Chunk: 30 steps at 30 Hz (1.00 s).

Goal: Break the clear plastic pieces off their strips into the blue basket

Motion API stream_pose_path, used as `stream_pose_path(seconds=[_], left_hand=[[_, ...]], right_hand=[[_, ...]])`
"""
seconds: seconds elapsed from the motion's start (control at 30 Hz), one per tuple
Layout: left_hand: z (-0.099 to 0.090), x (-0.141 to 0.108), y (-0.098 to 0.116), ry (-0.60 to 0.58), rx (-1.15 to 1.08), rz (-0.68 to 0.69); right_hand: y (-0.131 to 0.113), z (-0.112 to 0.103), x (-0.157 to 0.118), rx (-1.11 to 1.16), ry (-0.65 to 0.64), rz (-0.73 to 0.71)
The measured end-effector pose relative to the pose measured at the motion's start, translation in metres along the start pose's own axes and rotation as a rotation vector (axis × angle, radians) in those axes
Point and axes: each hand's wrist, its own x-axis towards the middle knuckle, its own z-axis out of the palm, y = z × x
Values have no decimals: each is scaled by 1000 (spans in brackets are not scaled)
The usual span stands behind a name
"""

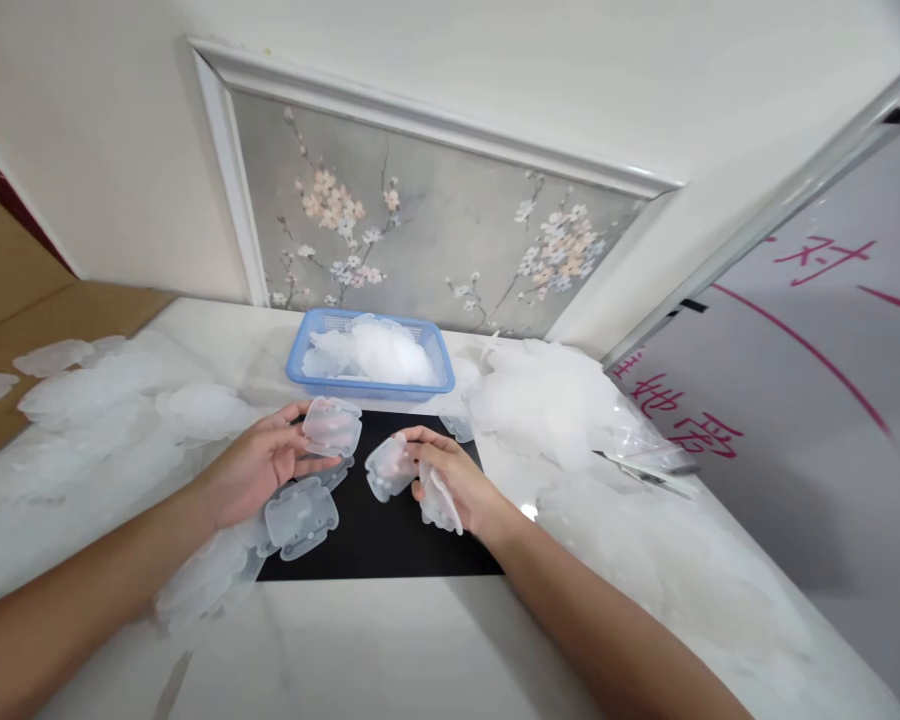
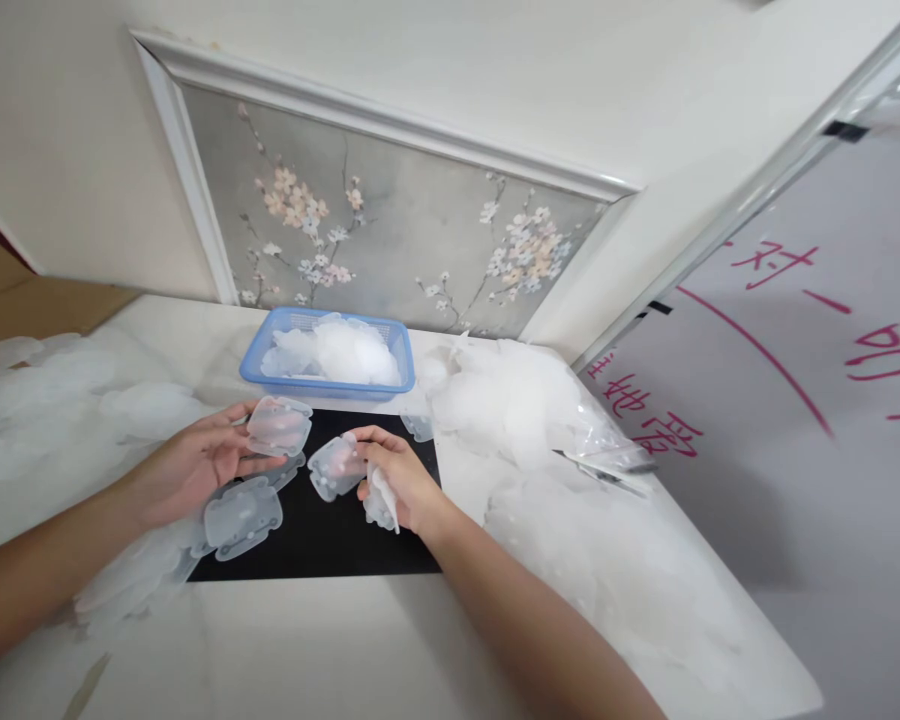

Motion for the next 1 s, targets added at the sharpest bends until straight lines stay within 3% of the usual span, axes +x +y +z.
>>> stream_pose_path(seconds=[0.13, 0.23, 0.33, 0.4, 0.47, 0.57, 0.67, 0.87, 1.0], left_hand=[[0, -4, 0, -63, 56, 28], [4, -13, -2, -268, 296, 87], [4, -16, -4, -407, 556, 192], [-2, -11, -5, -301, 706, 307], [-13, -1, -6, -106, 865, 401], [-29, 12, -8, 66, 979, 435], [-33, 17, -8, 54, 929, 343], [-15, 6, -3, 24, 712, 197], [-5, 0, -3, 4, 451, 131]], right_hand=[[-5, 6, -5, -7, -104, 53], [-6, 12, -8, 25, -174, 140], [-2, 15, -9, 2, -150, 97], [0, 14, -8, -35, -85, 21], [0, 12, -7, -62, -20, -20], [-2, 10, -6, -102, 14, -62], [0, 9, -5, -174, -7, -127], [4, 10, -6, -443, 77, -287], [6, 12, -10, -580, -7, -424]])
